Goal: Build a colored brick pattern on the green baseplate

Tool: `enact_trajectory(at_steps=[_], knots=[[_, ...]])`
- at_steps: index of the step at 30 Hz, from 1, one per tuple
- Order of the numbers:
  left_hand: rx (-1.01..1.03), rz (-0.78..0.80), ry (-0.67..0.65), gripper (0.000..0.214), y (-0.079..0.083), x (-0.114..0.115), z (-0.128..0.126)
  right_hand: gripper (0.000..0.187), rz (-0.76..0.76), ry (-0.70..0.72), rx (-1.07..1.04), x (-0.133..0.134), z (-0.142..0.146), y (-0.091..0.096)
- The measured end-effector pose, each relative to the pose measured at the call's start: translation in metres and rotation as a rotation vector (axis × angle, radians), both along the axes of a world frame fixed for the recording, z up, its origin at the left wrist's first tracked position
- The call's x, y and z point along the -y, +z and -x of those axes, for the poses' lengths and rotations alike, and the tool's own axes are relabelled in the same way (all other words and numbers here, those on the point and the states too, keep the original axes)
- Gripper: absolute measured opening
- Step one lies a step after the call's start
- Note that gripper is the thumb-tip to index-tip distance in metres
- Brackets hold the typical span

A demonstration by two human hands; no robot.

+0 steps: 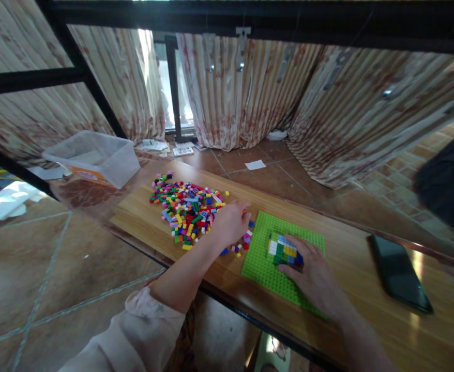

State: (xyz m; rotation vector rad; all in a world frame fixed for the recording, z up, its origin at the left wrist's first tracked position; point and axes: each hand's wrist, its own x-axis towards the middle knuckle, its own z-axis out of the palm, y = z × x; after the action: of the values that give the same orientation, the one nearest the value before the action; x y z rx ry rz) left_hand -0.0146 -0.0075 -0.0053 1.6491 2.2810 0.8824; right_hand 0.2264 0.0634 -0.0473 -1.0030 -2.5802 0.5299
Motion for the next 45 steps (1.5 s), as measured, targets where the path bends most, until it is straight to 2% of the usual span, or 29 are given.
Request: enact_trajectory(at_steps=[6, 19, 27, 30, 34, 36, 41, 45], knots=[[-0.01, 0.018, 0.043, 0.031, 0.002, 0.003, 0.006, 0.057, -0.015, -0.001, 0.009, -0.001, 0.001, -0.002], [-0.124, 0.129, -0.139, 0.02, 0.0, 0.003, -0.02, 0.055, -0.042, 0.011, 0.021, 0.002, 0.002, -0.002], [-0.091, 0.082, -0.204, 0.023, -0.01, 0.0, -0.035, 0.056, 0.016, -0.008, 0.0, 0.005, 0.004, 0.003], [-0.011, 0.027, -0.181, 0.03, -0.012, -0.002, -0.044, 0.055, 0.114, -0.087, -0.114, 0.002, 0.004, 0.008], [0.105, 0.014, -0.133, 0.036, -0.013, -0.005, -0.054, 0.053, 0.14, -0.371, -0.214, -0.008, 0.001, 0.009], [0.139, 0.03, -0.143, 0.037, -0.014, -0.006, -0.057, 0.052, 0.15, -0.433, -0.204, -0.013, 0.0, 0.007], [0.153, 0.062, -0.228, 0.034, -0.019, -0.007, -0.061, 0.042, 0.131, -0.377, -0.169, -0.014, 0.001, 0.001], [0.144, 0.062, -0.227, 0.032, -0.018, -0.008, -0.062, 0.037, 0.12, -0.337, -0.16, -0.01, 0.004, 0.003]])
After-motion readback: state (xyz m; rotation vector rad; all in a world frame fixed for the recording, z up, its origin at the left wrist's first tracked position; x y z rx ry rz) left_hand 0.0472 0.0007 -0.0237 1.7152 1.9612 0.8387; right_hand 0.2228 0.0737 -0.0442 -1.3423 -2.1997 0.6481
